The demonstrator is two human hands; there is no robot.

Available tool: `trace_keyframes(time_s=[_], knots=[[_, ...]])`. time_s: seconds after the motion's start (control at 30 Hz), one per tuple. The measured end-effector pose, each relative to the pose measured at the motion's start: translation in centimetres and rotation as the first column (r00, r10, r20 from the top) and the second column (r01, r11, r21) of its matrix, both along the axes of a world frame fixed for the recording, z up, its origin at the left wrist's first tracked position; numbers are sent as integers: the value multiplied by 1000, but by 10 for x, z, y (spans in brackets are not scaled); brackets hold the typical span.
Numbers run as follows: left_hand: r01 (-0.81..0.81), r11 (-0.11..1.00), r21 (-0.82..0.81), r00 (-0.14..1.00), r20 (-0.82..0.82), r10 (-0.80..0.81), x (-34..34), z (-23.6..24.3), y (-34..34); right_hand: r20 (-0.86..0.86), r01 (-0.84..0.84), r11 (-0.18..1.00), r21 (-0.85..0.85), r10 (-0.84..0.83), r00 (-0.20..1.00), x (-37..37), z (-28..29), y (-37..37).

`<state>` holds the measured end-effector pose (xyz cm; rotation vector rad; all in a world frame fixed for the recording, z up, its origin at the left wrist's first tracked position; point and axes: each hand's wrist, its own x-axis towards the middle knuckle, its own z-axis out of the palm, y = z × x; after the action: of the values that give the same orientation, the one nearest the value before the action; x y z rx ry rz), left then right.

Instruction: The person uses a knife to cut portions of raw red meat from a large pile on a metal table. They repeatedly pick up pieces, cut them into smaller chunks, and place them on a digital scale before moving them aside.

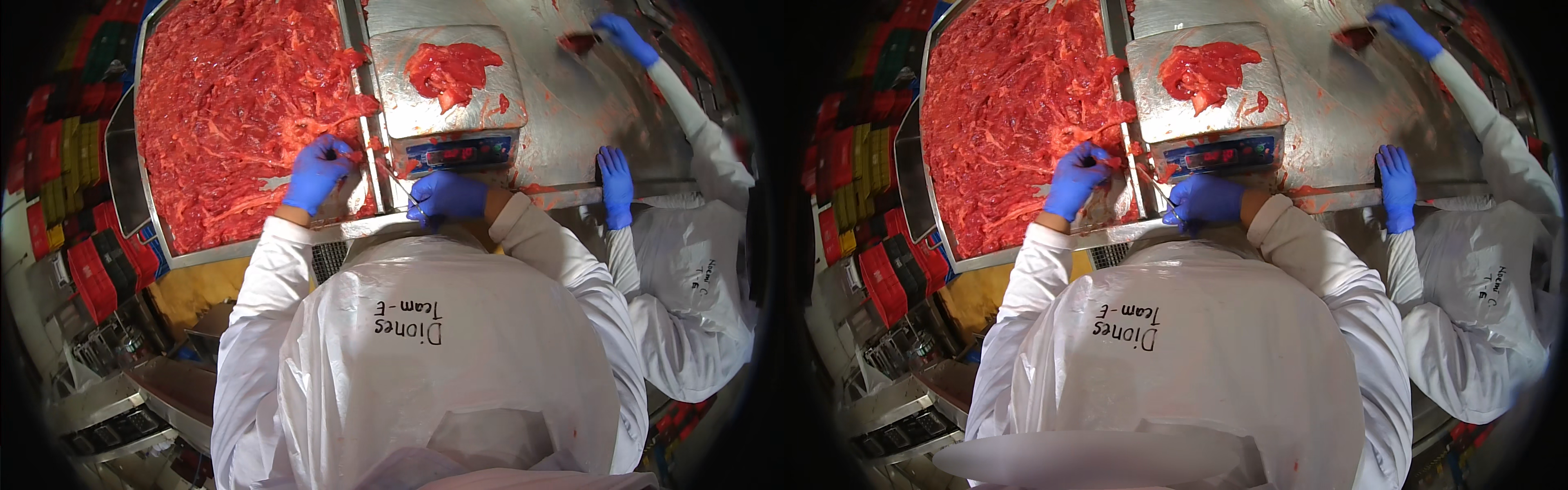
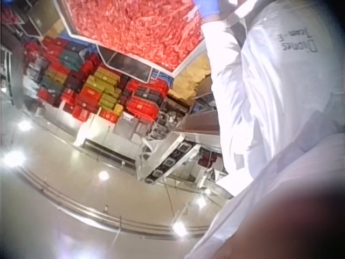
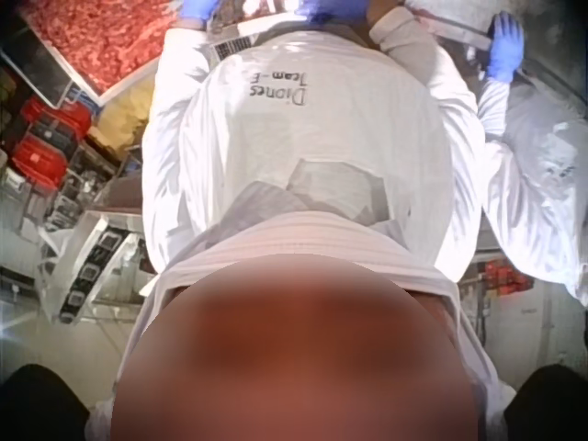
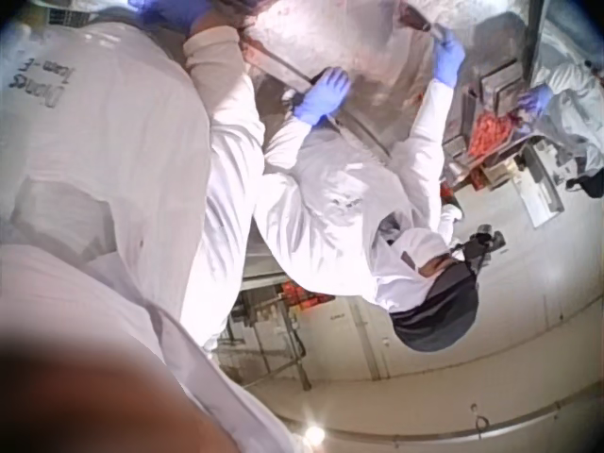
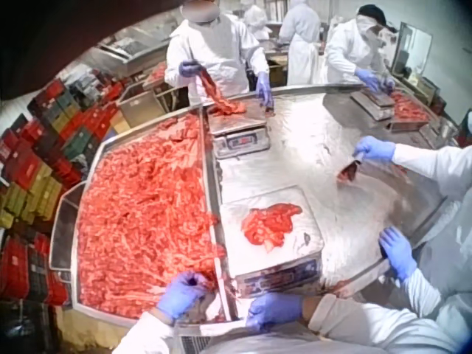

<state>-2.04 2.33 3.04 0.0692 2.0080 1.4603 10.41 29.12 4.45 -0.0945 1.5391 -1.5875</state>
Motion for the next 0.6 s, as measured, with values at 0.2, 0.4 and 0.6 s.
trace_keyframes(time_s=[0.2, 0.4, 0.6], knots=[[38, 958, -284, 935, -327, -134, -9, 21, -1, 5, 519, 850, -85, -521, 854, -1, 21, 7], [-125, 938, -323, 911, -411, -20, -16, -6, -1, -275, 424, 905, 17, -404, 873, 27, 30, 27], [294, 894, -338, 436, -785, -440, -50, 44, 129, -447, 620, 767, -163, -618, 647, 10, 58, 38]])
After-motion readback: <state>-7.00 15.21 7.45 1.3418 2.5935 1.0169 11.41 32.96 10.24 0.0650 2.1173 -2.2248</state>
